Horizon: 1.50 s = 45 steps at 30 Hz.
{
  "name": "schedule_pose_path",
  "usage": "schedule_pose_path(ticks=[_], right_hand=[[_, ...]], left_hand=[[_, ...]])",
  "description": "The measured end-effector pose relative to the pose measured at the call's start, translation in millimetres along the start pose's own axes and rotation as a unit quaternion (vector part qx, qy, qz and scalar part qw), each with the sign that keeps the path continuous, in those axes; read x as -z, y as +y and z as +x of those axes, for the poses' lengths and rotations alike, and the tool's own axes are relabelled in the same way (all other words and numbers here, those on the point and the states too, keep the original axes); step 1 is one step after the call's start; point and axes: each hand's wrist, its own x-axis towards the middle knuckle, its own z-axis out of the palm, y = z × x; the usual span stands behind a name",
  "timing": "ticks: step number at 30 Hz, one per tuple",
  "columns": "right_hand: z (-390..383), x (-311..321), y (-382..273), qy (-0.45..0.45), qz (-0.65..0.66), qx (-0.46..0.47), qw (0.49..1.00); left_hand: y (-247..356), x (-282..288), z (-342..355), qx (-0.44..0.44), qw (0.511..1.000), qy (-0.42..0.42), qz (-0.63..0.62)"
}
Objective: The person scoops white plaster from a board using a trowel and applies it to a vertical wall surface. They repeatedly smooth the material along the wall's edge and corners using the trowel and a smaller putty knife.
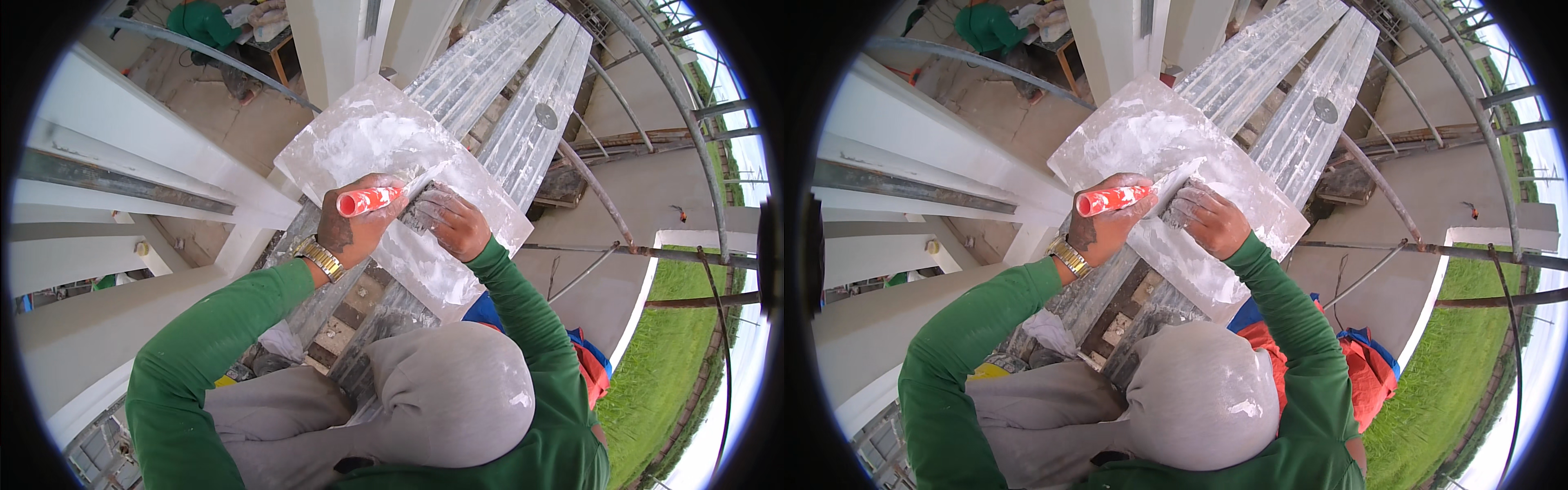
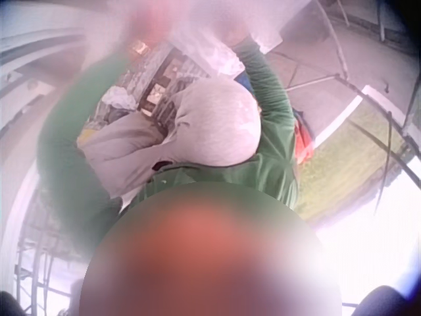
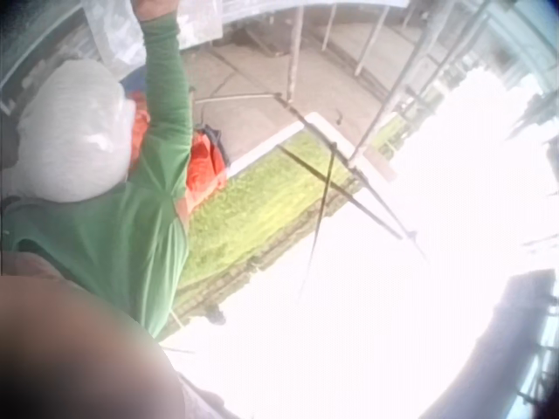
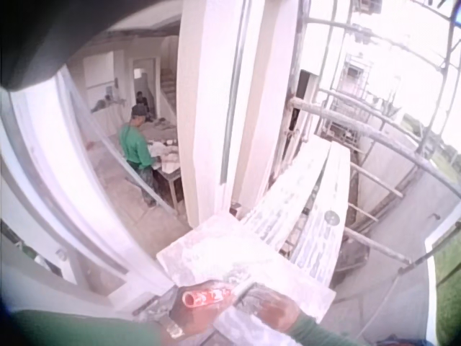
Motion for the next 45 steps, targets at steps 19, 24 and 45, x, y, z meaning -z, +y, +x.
schedule_pose_path(ticks=[19, 24, 45], right_hand=[[-30.0, 40.5, 14.7, 0.242, 0.123, -0.360, 0.893], [-45.0, 65.1, 18.3, 0.200, 0.115, -0.382, 0.895], [-22.9, -4.1, 53.2, 0.016, 0.121, -0.402, 0.908]], left_hand=[[-35.8, 22.9, 11.6, -0.136, 0.988, -0.066, 0.022], [-31.8, 24.8, 15.1, -0.250, 0.964, -0.050, 0.076], [25.1, 127.8, -5.7, -0.271, 0.852, -0.331, 0.304]])
